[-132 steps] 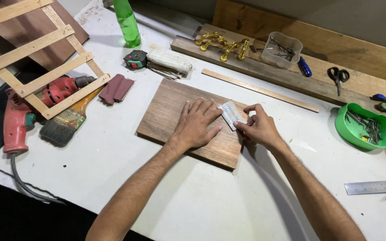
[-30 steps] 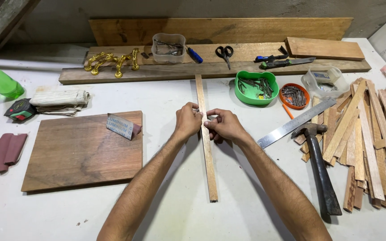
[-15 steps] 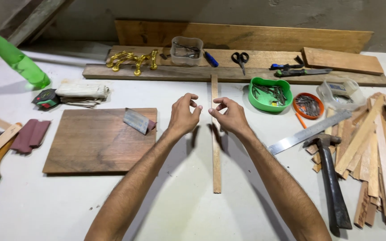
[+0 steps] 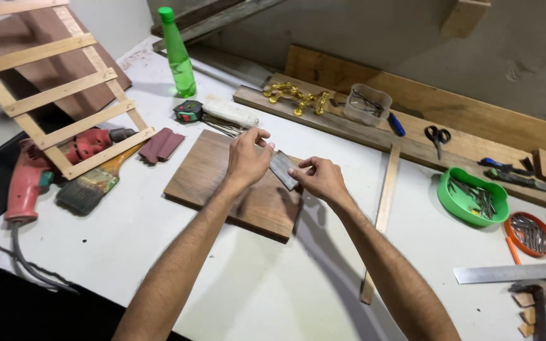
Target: The person measures thin wooden strips against a metal ruler, marks a strip, sands small wood pieces by hand, and arranges the strips around the edges of a wooden board on the workbench to form a frame border.
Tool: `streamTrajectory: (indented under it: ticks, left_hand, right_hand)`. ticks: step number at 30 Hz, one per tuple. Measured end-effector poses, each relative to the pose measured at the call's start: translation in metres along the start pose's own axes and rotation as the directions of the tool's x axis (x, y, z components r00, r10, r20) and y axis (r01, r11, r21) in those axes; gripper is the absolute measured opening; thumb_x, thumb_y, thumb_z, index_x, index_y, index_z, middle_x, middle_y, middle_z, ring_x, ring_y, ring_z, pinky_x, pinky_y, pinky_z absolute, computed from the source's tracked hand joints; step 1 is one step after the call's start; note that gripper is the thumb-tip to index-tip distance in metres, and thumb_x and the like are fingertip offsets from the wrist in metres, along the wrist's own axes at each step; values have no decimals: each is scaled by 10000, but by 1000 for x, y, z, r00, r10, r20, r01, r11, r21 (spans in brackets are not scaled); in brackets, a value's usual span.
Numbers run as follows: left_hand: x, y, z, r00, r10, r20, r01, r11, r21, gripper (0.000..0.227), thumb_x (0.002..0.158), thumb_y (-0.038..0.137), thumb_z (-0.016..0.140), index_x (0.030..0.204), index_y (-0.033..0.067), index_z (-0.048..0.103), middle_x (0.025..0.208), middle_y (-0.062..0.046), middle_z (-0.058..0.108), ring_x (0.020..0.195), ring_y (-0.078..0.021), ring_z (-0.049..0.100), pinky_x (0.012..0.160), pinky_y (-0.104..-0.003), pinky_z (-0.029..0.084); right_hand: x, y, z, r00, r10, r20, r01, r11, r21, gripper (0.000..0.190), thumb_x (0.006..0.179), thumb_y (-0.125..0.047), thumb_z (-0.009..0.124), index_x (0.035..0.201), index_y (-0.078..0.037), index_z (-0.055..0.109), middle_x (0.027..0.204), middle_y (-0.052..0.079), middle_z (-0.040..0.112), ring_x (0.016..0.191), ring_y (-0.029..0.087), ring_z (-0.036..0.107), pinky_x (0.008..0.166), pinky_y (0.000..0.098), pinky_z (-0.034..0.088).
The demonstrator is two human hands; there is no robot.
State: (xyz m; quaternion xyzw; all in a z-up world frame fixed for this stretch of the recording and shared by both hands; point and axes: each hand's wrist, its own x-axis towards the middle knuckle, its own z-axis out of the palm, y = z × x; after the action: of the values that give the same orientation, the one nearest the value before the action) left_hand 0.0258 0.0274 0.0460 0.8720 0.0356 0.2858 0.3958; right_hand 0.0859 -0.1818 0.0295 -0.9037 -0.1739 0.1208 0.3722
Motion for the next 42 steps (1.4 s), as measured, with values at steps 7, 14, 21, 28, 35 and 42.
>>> streamTrajectory:
  ticks: [7,14,21,28,35,42]
  left_hand:
    - [-6,-28,-23,933,-294,206,269,953,141,568,840,347,847,1208,-27,629,1115,-238,705,1048,-318,670,929,-432,550]
    - [2,-8,-32,811,-212,545,510,712,-483,497,885,292,817,1235,-25,662,833,-44,729,581,-83,532,515,-238,454]
    - [0,28,-26,867,46,496,408,506,-760,473,907,138,797,1329,25,615,819,-4,657,612,-53,529,501,-214,416]
    - [3,66,24,827,132,547,412,520,-748,306,907,46,744,1205,14,682,952,-58,742,768,-97,674,688,-255,593]
    - [-21,121,81,747,132,652,192,896,-401,211,894,88,727,1093,22,705,959,-71,770,843,-143,743,736,-320,627]
    - [-75,136,129,628,213,748,-187,975,-120,233,977,229,688,1124,48,706,1056,-121,754,940,-208,739,866,-325,630]
  right_hand:
    - [3,-24,9,1000,8,13,-10,992,126,267,896,-303,759,1073,-106,793,852,39,800,711,114,753,638,286,621]
    - [-22,-41,-23,966,-247,-80,260,919,296,300,868,-257,834,1092,-58,824,965,109,754,827,156,674,689,291,570]
    - [-49,-57,-66,964,-267,3,213,773,597,554,852,-292,770,1317,-70,567,1128,35,703,957,115,700,771,281,618]
    - [-77,4,-109,938,-332,103,216,789,575,388,1021,-261,638,1289,12,702,1020,88,782,923,144,745,789,294,610]
    - [-129,67,-128,958,-260,-122,254,965,-64,313,991,-179,673,1296,-174,744,1041,43,808,890,159,774,744,307,627]
    - [-171,134,-109,828,-554,-84,388,675,-628,400,906,-68,664,1294,-151,708,1297,53,728,1198,258,685,995,395,581]
